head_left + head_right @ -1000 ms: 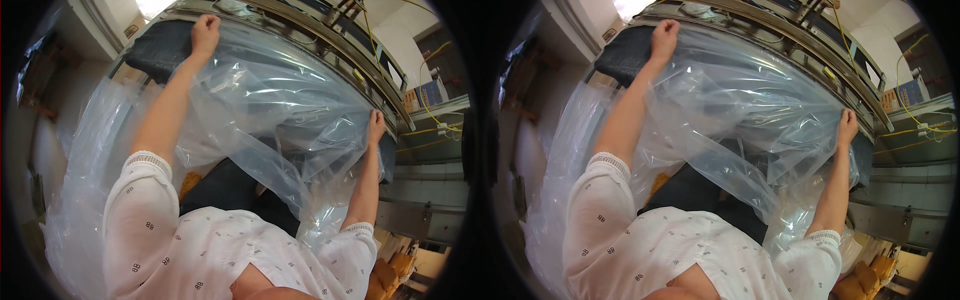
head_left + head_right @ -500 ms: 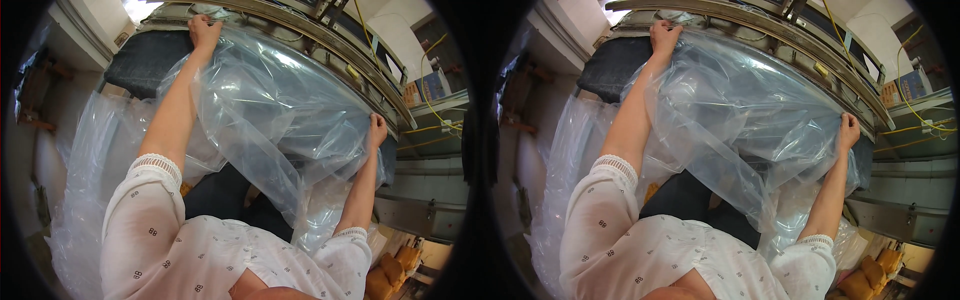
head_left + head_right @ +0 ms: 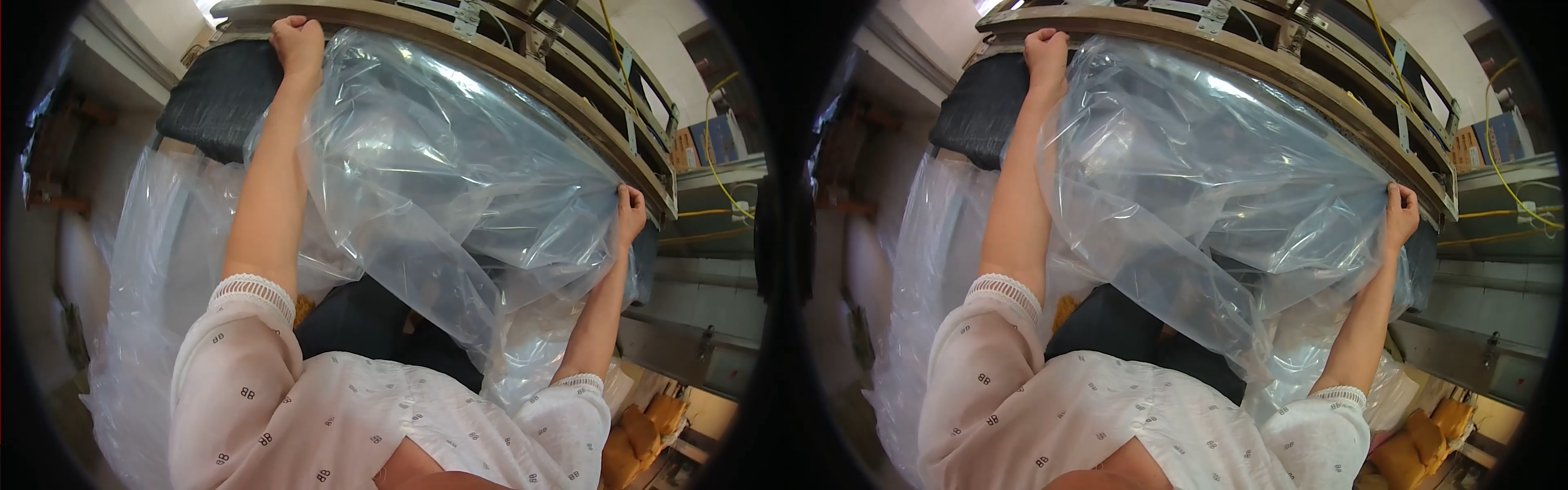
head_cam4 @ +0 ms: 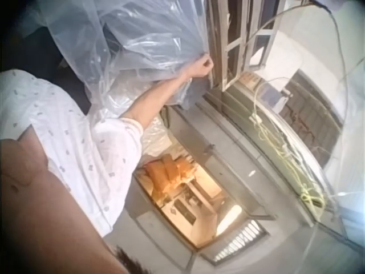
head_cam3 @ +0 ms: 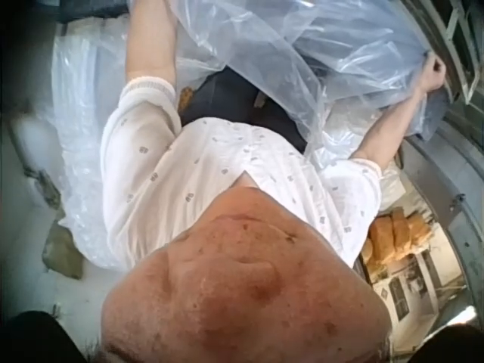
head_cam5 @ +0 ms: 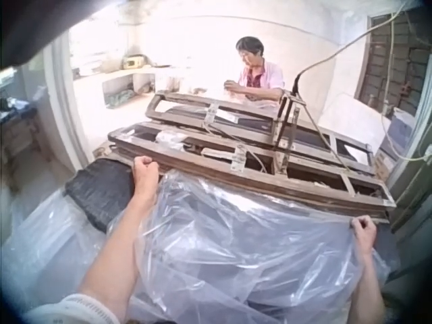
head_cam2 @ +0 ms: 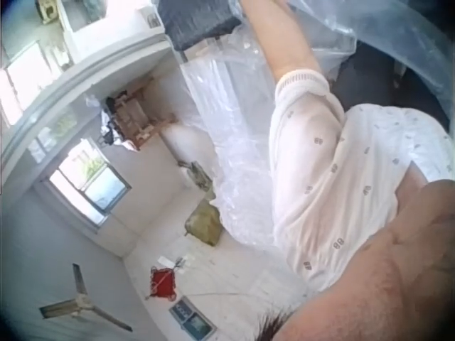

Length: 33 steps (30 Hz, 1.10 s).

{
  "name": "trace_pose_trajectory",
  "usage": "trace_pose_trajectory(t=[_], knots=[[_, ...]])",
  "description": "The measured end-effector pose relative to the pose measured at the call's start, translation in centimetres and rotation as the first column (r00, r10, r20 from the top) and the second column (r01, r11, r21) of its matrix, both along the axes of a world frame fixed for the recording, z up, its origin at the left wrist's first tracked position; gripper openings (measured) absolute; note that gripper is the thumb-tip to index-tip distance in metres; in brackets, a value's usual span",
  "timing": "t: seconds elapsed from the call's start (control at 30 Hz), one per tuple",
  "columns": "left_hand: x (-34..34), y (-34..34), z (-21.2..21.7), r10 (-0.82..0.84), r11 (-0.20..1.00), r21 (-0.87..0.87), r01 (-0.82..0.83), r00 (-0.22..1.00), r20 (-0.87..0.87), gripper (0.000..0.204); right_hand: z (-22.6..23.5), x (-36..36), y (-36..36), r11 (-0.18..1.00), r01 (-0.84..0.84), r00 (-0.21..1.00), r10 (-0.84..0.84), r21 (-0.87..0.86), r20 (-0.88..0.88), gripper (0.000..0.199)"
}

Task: The person wraps an industrial part with clear plastic film by hand, covering it for protection or transport.

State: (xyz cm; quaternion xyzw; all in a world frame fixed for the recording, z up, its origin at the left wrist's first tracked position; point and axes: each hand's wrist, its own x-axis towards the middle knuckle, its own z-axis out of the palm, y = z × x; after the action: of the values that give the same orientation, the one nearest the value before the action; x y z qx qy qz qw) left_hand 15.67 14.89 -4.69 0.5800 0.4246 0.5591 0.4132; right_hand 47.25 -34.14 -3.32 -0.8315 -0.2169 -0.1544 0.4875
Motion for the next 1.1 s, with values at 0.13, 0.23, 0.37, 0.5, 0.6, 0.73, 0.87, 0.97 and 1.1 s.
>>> trace_pose_trajectory(t=[0.13, 0.23, 0.37, 0.5, 0.6, 0.73, 0.87, 0.97, 1.1], knots=[[0.0, -3.7, 2.4, 0.024, 1.000, 0.000, -0.027, 0.910, -0.414, 0.026, -1.4, 1.5, -1.0, 0.999, -0.040, 0.999, 0.040, 0.013, -0.008, 0.018], [-0.5, -5.3, 2.4, 0.150, 0.961, 0.267, 0.078, 0.662, -0.734, 0.033, 0.8, 0.7, -1.5, 0.972, -0.070, 0.995, 0.052, -0.224, -0.082, 0.025], [-5.3, -4.2, 4.2, -0.188, 0.942, 0.197, 0.273, 0.912, -0.365, 0.030, 7.7, -9.3, 3.3, 0.930, -0.313, 0.917, 0.349, -0.194, 0.193, 0.036], [-11.8, -7.7, 5.2, -0.365, 0.915, 0.013, 0.404, 0.839, -0.404, 0.036, 9.5, -21.9, 5.3, 0.621, -0.778, 0.627, 0.765, -0.092, -0.146, 0.039], [-18.3, -11.1, 4.7, -0.489, 0.872, -0.200, 0.446, 0.813, -0.316, 0.040, 8.7, -29.1, 5.2, 0.471, -0.872, 0.485, 0.803, -0.132, -0.347, 0.048], [-25.0, -16.1, -0.3, -0.514, 0.857, -0.162, 0.488, 0.797, -0.318, 0.039, 6.0, -32.1, 5.5, 0.391, -0.845, 0.518, 0.768, -0.364, -0.376, 0.060], [-26.6, -19.5, -1.5, -0.415, 0.905, -0.086, 0.417, 0.819, -0.397, 0.039, 4.0, -31.0, 5.9, 0.362, -0.887, 0.454, 0.797, -0.286, -0.398, 0.034], [-27.1, -20.2, -0.4, -0.458, 0.878, -0.245, 0.411, 0.870, -0.183, 0.031, 6.3, -30.8, 6.0, 0.402, -0.896, 0.443, 0.808, -0.187, -0.389, 0.008], [-24.4, -22.2, 4.5, -0.435, 0.893, -0.053, 0.448, 0.886, 0.158, 0.026, 10.7, -23.4, 3.3, 0.603, -0.794, 0.586, 0.727, -0.076, -0.358, 0.003]])
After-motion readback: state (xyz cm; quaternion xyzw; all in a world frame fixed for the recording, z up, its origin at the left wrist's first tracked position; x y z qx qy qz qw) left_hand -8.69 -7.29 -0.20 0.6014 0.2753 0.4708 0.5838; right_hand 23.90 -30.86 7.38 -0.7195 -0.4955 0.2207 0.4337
